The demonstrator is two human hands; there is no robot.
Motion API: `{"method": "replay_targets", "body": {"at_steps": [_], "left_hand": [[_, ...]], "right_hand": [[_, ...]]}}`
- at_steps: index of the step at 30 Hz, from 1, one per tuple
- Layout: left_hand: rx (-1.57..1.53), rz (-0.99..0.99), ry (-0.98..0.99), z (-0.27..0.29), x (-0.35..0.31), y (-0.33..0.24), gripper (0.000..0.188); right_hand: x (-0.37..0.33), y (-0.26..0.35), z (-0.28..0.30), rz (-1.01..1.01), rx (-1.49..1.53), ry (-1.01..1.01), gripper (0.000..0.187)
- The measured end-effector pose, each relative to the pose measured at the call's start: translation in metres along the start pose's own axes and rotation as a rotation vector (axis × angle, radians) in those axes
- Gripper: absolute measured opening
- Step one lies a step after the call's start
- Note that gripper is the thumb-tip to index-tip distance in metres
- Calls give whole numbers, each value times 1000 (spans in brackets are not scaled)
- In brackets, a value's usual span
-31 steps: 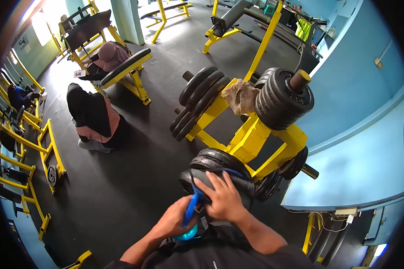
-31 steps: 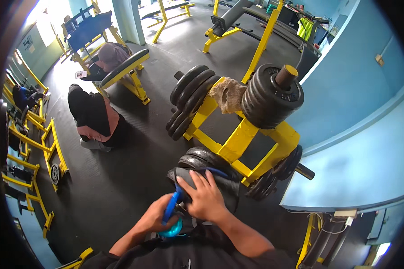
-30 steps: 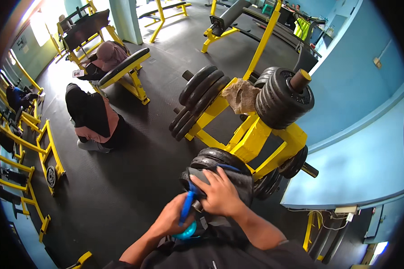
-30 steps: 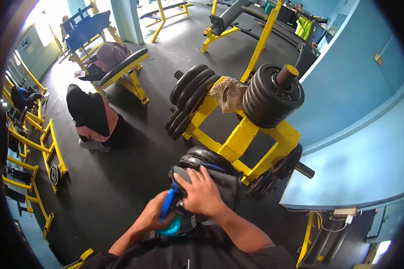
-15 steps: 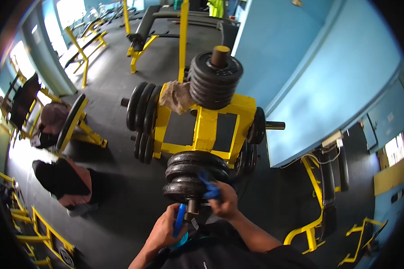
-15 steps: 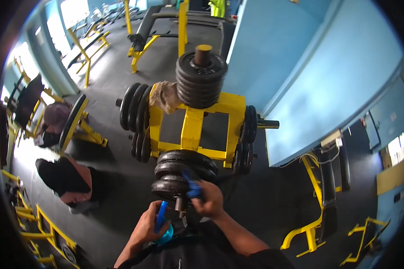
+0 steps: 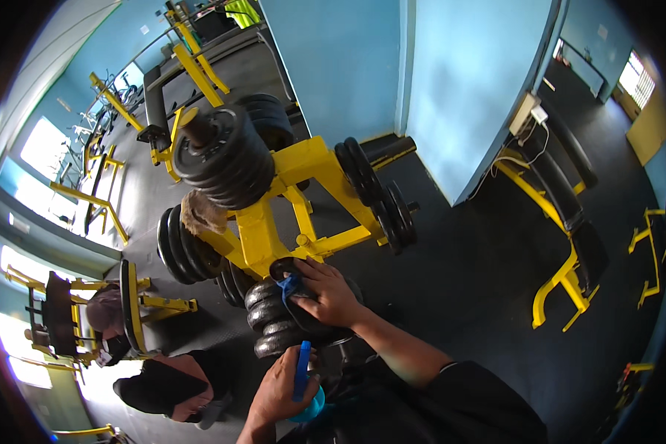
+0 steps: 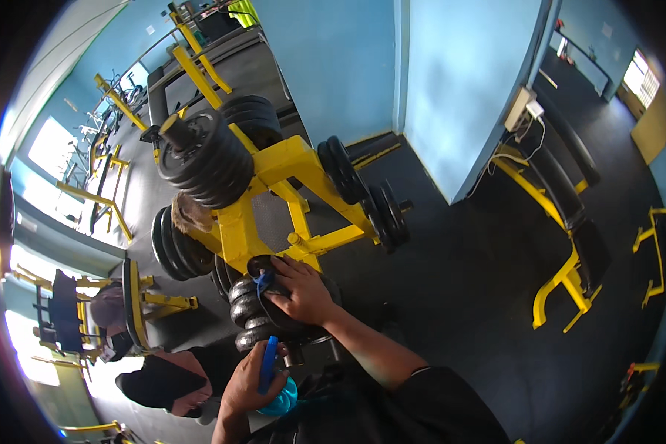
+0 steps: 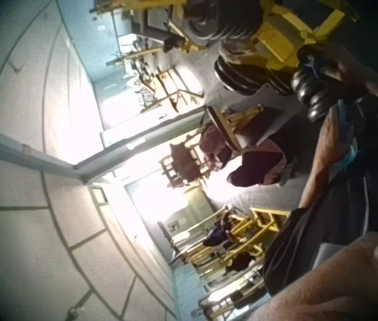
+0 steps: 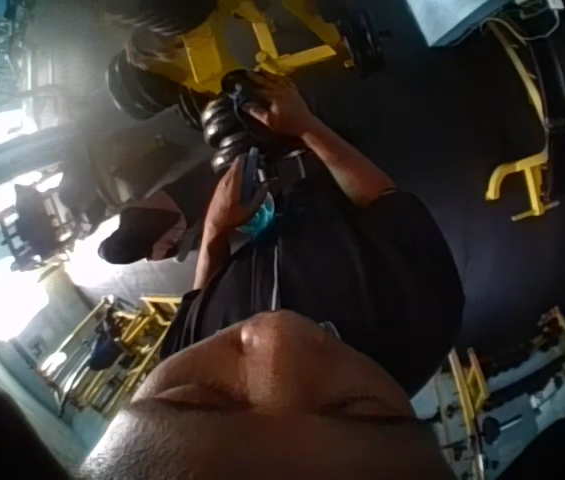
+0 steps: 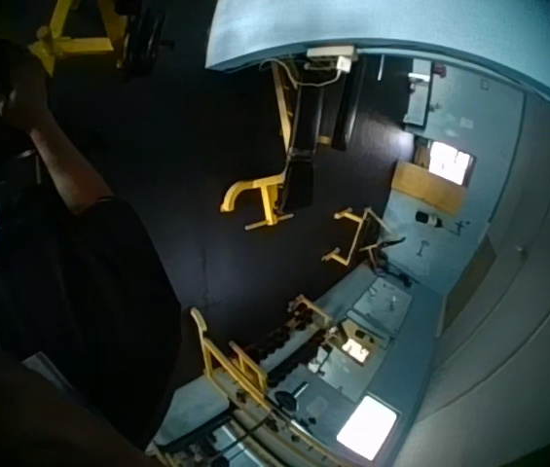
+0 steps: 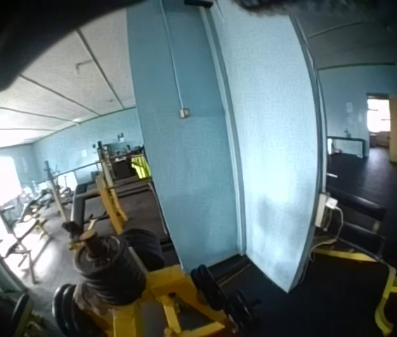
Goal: The person cleans gym equipment by wiping a dumbbell on the floor with a cloth and spray bottle, then walking over to a weight tree to wipe down the weight plates with the cloth.
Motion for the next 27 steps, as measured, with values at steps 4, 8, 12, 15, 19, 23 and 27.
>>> {"method": "replay_targets", "body": {"at_steps": [4, 8, 12, 15, 19, 23, 27], "left_hand": [[37, 16, -35, -9, 13, -5, 49], [18, 37, 29, -11, 35, -15, 49], [-37, 139, 27, -9, 51, -28, 48], [-123, 259, 27, -7, 66, -43, 47], [-237, 432, 5, -15, 70, -54, 48], [-211, 421, -17, -21, 71, -57, 48], [-162, 421, 4, -27, 73, -61, 48]], "right_hand": [[-28, -80, -25, -210, 544, -38, 46], [-91, -130, -53, -948, 1391, 103, 42], [-87, -117, -39, -769, 788, 180, 55], [-40, -66, 9, -263, 350, -39, 75], [-39, -94, -5, -52, 340, 205, 101], [-76, -123, -30, -440, 1231, 204, 102], [-145, -149, -91, -841, 1585, 532, 95]]}}
Point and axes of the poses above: each hand's wrist, its own x-axis towards the middle knuckle, its own z-axis out of the back of the hand, y = z × x, the point moved 1 cm from there along x, towards the middle knuckle, and after that the axes turned 9 degrees about -z, right-handed, at the moved point
